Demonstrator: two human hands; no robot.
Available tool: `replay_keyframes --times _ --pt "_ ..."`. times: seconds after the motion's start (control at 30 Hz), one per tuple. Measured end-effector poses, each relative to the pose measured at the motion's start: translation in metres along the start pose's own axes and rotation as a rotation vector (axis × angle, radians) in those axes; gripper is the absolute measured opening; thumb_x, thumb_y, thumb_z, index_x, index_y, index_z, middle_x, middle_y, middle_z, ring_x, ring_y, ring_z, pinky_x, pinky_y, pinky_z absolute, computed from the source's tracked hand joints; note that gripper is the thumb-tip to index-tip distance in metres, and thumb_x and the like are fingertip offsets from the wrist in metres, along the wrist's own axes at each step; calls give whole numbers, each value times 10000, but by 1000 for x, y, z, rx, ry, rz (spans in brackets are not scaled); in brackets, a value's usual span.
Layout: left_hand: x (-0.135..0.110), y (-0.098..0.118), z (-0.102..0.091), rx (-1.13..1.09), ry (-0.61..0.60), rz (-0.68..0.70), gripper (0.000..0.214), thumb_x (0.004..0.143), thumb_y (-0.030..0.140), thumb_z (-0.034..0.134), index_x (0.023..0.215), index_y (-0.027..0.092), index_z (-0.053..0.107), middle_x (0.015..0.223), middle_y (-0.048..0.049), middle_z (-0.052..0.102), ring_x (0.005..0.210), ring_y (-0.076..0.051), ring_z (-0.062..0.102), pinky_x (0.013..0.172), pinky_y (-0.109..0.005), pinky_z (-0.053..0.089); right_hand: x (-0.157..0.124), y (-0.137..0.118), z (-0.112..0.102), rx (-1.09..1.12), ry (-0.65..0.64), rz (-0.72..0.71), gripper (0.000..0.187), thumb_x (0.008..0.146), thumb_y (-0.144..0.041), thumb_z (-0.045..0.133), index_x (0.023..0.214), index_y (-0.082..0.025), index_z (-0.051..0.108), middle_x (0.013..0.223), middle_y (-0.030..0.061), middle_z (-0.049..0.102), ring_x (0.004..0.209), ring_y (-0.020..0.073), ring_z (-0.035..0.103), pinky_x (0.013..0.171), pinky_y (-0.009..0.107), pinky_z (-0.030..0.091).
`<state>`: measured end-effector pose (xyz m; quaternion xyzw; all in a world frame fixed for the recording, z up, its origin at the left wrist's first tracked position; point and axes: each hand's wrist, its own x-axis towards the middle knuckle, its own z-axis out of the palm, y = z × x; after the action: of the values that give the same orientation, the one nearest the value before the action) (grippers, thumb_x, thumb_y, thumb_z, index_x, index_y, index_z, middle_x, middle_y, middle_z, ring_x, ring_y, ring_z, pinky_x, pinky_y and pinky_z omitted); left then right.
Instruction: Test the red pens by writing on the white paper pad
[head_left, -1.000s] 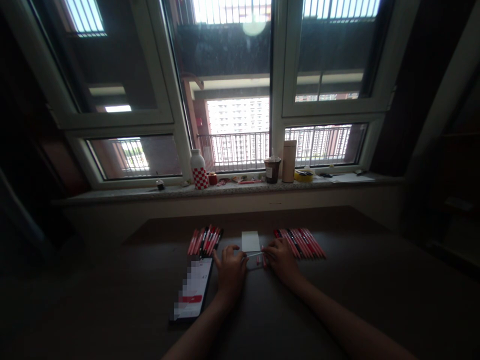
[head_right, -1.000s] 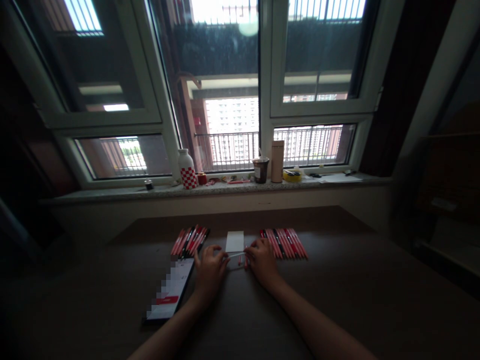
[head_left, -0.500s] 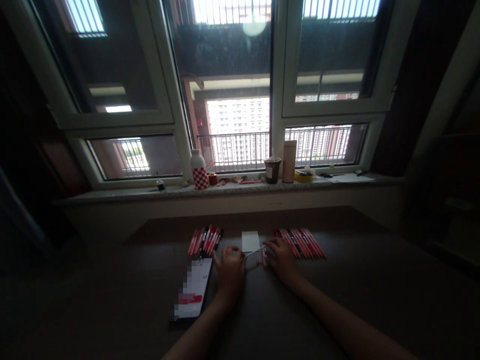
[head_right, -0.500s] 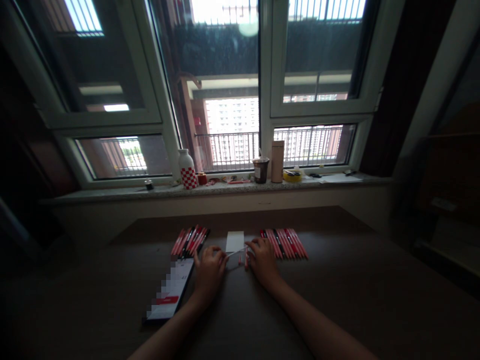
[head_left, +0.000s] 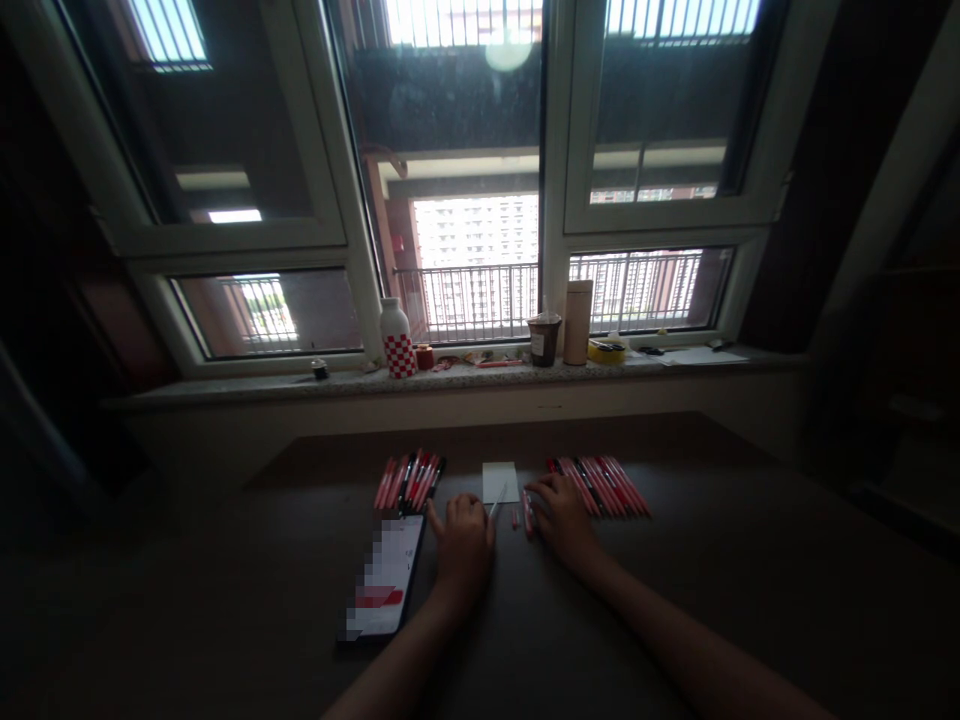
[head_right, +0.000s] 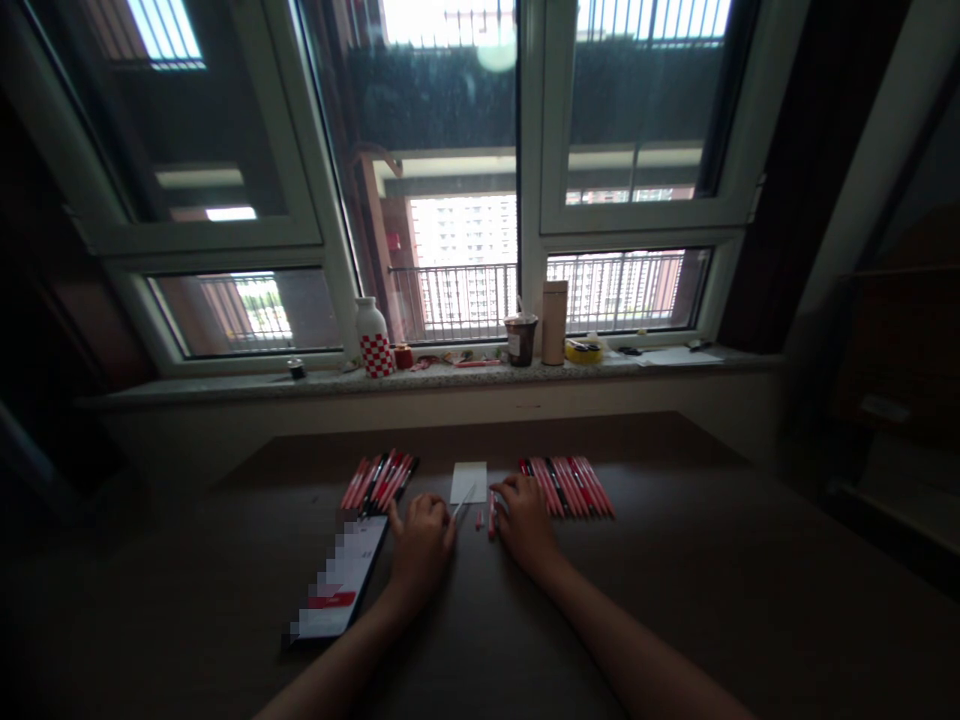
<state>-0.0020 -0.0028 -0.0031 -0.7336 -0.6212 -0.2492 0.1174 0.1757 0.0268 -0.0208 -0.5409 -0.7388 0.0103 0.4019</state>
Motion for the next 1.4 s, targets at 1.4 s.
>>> replay_keyframes --times 1.4 --pt "-1 4 -7 -94 -65 31 142 815 285 511 813 208 631 1045 -65 619 1077 -240 504 1088 -665 48 -4 -13 -6 -33 -136 -137 252 787 -291 645 1034 -256 675 1120 63 568 1119 252 423 982 409 329"
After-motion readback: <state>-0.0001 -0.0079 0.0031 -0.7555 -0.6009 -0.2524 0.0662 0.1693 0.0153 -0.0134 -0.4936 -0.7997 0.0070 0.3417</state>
